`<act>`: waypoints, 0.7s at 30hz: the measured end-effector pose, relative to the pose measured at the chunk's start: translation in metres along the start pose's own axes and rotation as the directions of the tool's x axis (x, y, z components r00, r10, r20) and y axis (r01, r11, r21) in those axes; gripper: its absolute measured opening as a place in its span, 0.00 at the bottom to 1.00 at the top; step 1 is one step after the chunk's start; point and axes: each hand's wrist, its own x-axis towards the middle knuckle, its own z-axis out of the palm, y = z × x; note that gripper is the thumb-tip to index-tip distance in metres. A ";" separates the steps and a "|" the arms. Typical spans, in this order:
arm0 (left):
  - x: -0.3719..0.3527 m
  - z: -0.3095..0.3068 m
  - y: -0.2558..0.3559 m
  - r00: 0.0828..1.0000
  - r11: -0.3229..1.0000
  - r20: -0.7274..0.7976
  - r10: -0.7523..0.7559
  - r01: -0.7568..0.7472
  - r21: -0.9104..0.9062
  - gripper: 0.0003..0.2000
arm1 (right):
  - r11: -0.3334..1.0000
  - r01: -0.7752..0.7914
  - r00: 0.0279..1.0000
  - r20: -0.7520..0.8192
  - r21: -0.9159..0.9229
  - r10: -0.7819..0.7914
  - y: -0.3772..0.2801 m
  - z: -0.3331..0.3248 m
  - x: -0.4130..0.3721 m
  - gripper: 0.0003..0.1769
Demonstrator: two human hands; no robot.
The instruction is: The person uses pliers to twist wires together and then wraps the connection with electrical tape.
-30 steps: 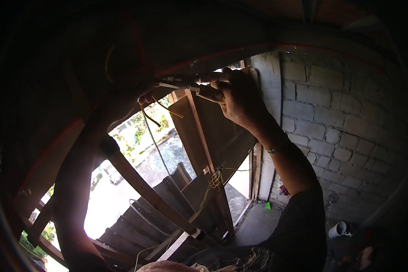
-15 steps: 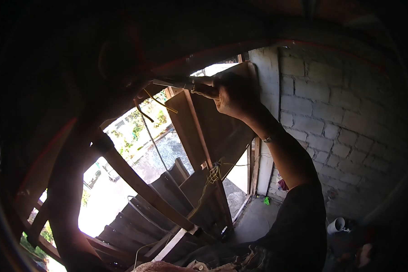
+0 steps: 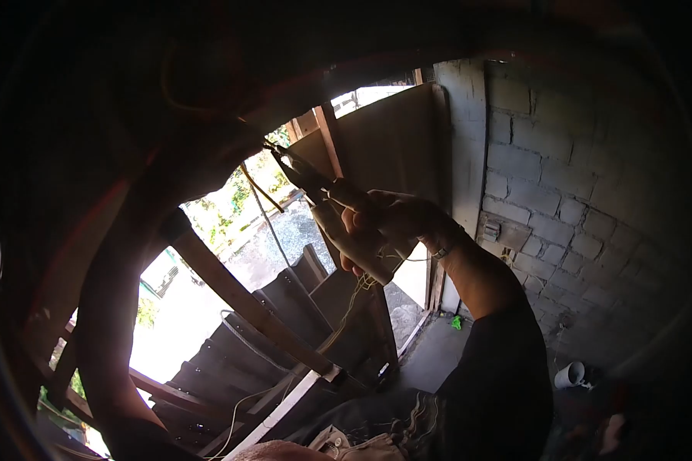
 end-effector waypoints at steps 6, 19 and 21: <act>0.016 -0.022 0.029 0.948 0.807 -0.234 0.215 -0.037 0.589 0.13 | 0.968 0.237 0.960 -0.172 0.087 -0.220 0.063 0.007 -0.031 0.20; 0.030 0.009 0.037 0.781 0.874 -0.528 -0.334 0.048 -0.483 0.08 | 0.978 -0.030 0.921 -0.387 -0.206 -0.054 0.140 0.050 -0.061 0.11; 0.029 0.003 0.037 0.790 0.847 -0.481 -0.380 0.088 -0.524 0.08 | 0.960 0.047 0.952 -0.279 -0.277 -0.127 0.162 0.074 -0.064 0.09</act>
